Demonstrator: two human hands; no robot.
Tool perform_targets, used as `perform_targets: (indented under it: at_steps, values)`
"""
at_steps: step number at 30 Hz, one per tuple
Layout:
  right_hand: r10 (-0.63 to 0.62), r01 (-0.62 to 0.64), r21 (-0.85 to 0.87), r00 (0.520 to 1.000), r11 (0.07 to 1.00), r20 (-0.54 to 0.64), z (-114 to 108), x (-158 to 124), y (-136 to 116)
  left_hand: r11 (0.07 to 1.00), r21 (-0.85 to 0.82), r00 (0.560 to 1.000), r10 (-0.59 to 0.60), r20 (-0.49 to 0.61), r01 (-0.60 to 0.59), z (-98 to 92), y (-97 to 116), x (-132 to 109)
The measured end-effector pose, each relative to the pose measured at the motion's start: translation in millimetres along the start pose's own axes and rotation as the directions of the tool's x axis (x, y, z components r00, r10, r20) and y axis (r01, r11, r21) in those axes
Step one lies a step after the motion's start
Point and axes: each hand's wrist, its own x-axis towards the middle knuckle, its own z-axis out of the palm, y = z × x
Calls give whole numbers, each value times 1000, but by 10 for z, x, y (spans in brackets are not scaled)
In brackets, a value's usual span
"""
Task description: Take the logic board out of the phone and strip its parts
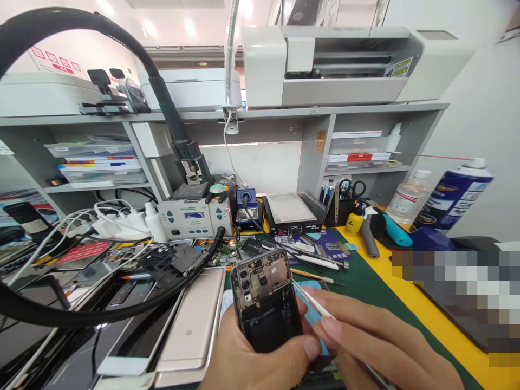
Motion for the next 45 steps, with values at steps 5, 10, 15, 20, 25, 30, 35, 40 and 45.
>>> perform_targets:
  at_steps: [5, 10, 15, 20, 25, 30, 35, 40, 45]
  values:
    - [8, -8, 5, 1000, 1000, 0, -11, 14, 5, 995, 93, 999, 22, -43, -18, -9, -25, 27]
    - [-9, 10, 12, 999, 1000, -44, 12, 9, -6, 991, 129, 998, 39, -44, -33, -11, -36, 31]
    - [-25, 25, 36, 1000, 999, 4, -19, 99, -25, 987, 161, 996, 39, -74, -27, 9, -60, 30]
    - [-93, 94, -3, 988, 996, 123, -97, 288, -59, 985, 170, 995, 39, -95, -23, 11, -68, 36]
    - [-115, 122, -25, 976, 992, 184, -118, 271, -42, 983, 174, 999, 54, -2, -52, -36, -25, 49]
    - [-117, 106, 54, 952, 993, 284, -218, 138, 56, 990, 137, 1000, 22, -3, -21, -67, -1, 22]
    - [-50, 31, 88, 973, 996, 223, -211, 93, 36, 995, 97, 1000, 7, 5, -8, -83, 16, 13]
    - [42, -41, 72, 999, 997, -6, -8, 32, -45, 998, 4, 992, 57, 114, -58, -95, 33, 16]
    - [-3, 6, 87, 999, 996, -42, -4, 14, -5, 996, -83, 992, 3, 124, 7, -87, 36, -16]
